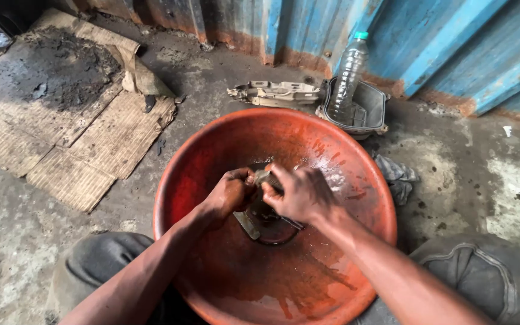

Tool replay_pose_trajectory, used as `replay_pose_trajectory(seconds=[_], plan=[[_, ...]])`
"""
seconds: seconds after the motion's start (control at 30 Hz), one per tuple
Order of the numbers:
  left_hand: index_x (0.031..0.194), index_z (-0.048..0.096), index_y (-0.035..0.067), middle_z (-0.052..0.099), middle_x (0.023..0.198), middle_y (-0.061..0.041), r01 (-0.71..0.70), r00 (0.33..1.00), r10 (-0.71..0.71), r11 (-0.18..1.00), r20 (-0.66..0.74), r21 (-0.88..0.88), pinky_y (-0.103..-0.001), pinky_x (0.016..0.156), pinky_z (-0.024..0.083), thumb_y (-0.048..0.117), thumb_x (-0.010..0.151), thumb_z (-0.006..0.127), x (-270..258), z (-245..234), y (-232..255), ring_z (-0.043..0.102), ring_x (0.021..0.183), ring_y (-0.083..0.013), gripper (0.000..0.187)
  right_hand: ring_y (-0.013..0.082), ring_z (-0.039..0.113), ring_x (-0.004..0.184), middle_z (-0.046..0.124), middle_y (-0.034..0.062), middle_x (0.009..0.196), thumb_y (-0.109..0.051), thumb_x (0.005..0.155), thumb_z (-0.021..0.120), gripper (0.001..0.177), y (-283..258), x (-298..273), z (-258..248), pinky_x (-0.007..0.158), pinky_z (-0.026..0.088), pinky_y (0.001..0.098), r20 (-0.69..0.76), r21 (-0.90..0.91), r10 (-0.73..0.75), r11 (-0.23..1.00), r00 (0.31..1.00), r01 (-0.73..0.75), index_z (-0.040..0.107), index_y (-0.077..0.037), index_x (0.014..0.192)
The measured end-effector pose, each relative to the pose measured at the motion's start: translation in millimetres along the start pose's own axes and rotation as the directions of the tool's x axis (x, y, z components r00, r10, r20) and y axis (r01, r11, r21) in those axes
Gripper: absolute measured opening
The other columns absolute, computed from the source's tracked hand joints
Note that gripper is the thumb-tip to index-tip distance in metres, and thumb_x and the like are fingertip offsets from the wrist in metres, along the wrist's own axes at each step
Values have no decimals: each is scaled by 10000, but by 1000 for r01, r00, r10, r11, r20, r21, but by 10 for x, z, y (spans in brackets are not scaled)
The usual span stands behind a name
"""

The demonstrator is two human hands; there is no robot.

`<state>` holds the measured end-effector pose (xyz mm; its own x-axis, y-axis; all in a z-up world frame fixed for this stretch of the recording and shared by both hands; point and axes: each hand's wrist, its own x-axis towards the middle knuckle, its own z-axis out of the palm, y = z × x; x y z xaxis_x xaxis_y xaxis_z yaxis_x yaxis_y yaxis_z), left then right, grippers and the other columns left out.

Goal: The person cleans various metal components in a basin of liquid by hand, scrubbing each piece with a small brush and a metal strip. They pick up and wash a bracket, several bolts, and a rectangular part before setting them back into the basin.

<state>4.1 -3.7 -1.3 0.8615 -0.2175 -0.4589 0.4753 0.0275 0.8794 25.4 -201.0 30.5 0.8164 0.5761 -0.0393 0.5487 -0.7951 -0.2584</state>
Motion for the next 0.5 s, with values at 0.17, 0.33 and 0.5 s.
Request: replay_pose_trajectory(seconds=[0.17, 0.33, 0.5], plan=[[848, 594, 52, 554, 710, 21, 14, 1000, -13, 999, 19, -36, -264, 545, 399, 214, 1061, 463, -9, -46, -22, 430, 601, -89, 298, 206, 597, 373, 633, 84, 494, -297, 876, 701, 363, 130, 5, -14, 455, 538, 376, -85, 52, -69, 996, 994, 74, 650, -52, 1139], [862, 666, 58, 589, 729, 16, -21, 1000, 22, 996, -10, 84, -270, 571, 408, 237, 1049, 521, 7, -19, -27, 452, 622, -74, 297, 193, 596, 390, 634, 31, 537, -292, 908, 694, 228, 121, 13, -116, 406, 518, 377, -159, 98, -24, 994, 987, 40, 674, -103, 1035], [824, 647, 64, 556, 682, -8, -22, 1000, 22, 1000, 2, 17, -297, 555, 414, 178, 1033, 520, 26, -34, -68, 447, 595, -103, 269, 142, 578, 416, 628, 18, 604, -248, 822, 714, 301, 65, -9, 0, 382, 493, 294, -325, 86, -314, 929, 892, 359, 653, -58, 1047]])
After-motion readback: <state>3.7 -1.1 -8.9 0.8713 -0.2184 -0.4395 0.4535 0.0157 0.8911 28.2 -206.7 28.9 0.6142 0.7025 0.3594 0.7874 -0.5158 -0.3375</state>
